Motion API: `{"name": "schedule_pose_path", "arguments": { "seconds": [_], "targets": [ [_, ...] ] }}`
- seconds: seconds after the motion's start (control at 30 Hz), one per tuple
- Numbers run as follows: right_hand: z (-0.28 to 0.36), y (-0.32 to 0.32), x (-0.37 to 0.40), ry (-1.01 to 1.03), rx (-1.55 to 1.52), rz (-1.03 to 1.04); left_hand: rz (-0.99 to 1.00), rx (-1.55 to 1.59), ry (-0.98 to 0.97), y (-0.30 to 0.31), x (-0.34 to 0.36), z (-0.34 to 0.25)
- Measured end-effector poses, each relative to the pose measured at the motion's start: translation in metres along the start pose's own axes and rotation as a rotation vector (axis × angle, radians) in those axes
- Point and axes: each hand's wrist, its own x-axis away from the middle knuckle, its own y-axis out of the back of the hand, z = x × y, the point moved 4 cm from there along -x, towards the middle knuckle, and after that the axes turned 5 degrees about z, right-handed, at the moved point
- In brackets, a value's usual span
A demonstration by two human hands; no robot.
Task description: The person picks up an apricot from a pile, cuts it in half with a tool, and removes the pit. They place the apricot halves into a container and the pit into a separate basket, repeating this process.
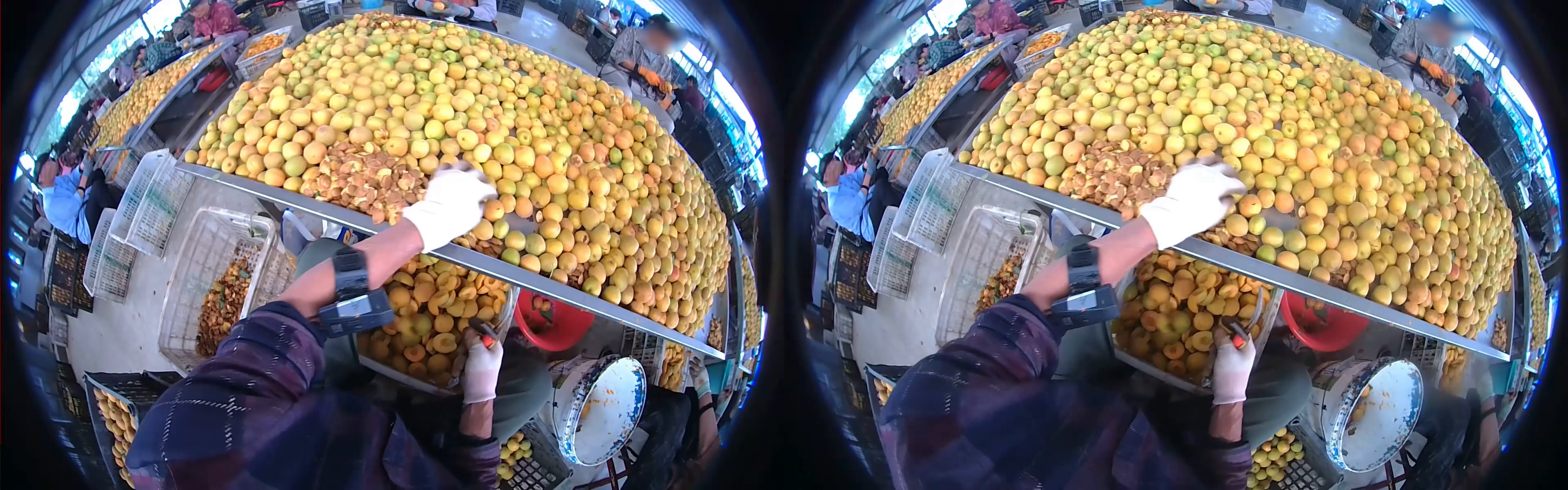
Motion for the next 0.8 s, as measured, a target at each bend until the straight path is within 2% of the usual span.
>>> {"name": "schedule_pose_path", "arguments": {
  "seconds": [0.07,0.13,0.2,0.23,0.27,0.3,0.33,0.4,0.5,0.53,0.6,0.63,0.7,0.73,0.77,0.8],
  "targets": [
    [-0.001,0.0,-0.001,0.031,-0.038,0.038,0.248,0.01,-0.089,-0.018,-0.017,-0.023],
    [-0.001,0.002,-0.002,-0.024,-0.07,-0.001,0.25,-0.174,-0.217,-0.045,-0.022,-0.035],
    [-0.003,0.002,-0.001,-0.019,-0.043,0.005,0.221,-0.085,-0.285,-0.061,-0.026,-0.04],
    [-0.004,0.002,-0.002,0.036,-0.012,0.002,0.356,-0.145,-0.282,-0.055,-0.033,-0.046],
    [-0.003,0.0,0.0,0.003,-0.005,-0.002,0.487,-0.209,-0.277,-0.053,-0.039,-0.048],
    [0.004,-0.004,0.004,0.019,-0.019,0.001,0.505,-0.212,-0.247,-0.052,-0.044,-0.046],
    [0.008,-0.006,0.008,0.033,-0.034,0.003,0.386,-0.118,-0.188,-0.044,-0.043,-0.043],
    [0.002,-0.001,0.007,0.012,-0.029,-0.001,0.409,0.084,-0.164,-0.038,-0.042,-0.04],
    [0.0,-0.002,0.008,0.004,-0.014,0.017,0.491,0.125,-0.309,-0.055,-0.029,-0.052],
    [0.002,-0.003,0.009,0.014,-0.005,0.043,0.491,0.129,-0.317,-0.048,-0.03,-0.059],
    [0.0,-0.004,0.012,-0.037,-0.035,0.025,0.738,0.038,-0.247,-0.043,-0.037,-0.071],
    [-0.001,-0.008,0.016,-0.093,-0.101,0.07,0.782,0.032,-0.274,-0.055,-0.04,-0.064],
    [-0.009,-0.011,0.025,-0.186,-0.233,0.114,0.784,0.032,-0.402,-0.068,-0.04,-0.052],
    [-0.016,-0.013,0.029,-0.215,-0.303,0.112,0.824,-0.035,-0.419,-0.055,-0.039,-0.061],
    [-0.019,-0.015,0.031,-0.198,-0.284,0.085,0.774,-0.036,-0.457,-0.061,-0.04,-0.058],
    [-0.023,-0.017,0.032,-0.194,-0.254,0.072,0.826,-0.111,-0.446,-0.062,-0.044,-0.061]
  ]
}}
